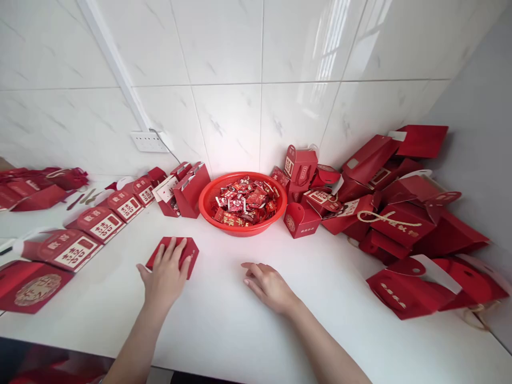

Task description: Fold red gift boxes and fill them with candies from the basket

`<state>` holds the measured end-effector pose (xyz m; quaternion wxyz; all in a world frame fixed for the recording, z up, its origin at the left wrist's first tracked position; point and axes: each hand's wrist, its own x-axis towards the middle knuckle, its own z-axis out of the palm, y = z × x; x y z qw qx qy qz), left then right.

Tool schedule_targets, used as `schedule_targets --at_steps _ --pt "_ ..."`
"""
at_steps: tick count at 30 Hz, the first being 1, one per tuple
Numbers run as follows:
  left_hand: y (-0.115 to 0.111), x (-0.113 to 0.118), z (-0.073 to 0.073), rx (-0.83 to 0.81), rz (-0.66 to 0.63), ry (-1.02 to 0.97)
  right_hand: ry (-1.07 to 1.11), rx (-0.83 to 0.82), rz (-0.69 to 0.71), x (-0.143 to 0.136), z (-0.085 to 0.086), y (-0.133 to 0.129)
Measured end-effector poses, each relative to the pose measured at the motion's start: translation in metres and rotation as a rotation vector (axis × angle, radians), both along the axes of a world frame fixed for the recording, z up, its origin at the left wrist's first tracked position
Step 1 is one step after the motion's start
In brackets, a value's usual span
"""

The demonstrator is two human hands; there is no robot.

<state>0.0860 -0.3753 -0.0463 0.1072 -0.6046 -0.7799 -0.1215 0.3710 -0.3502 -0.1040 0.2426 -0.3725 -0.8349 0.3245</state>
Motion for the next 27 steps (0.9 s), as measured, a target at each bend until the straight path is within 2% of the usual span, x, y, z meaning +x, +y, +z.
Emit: schedule_targets --at_steps 6,10,13,20,27 --pt "0.015 -0.085 0.002 -0.040 0.178 -0.004 0.019 -0.057 -0.018 -0.001 -0.003 0.001" --pt "0.046 -0.138 0.000 -0.089 0.224 -0.030 0.047 -0.106 -0.041 -0.004 -0.006 0.001" --pt "0.076 -0.169 0.002 -0.097 0.206 -0.075 0.084 -0.120 -0.067 -0.009 -0.012 0.002" --pt "0.141 -0.217 0.004 -0.111 0.168 -0.159 0.086 -0.170 -0.094 -0.018 -0.019 0.005" --pt "0.193 -0.240 -0.001 -0.161 0.084 -0.184 0.076 -0.240 -0.131 -0.019 -0.012 0.005"
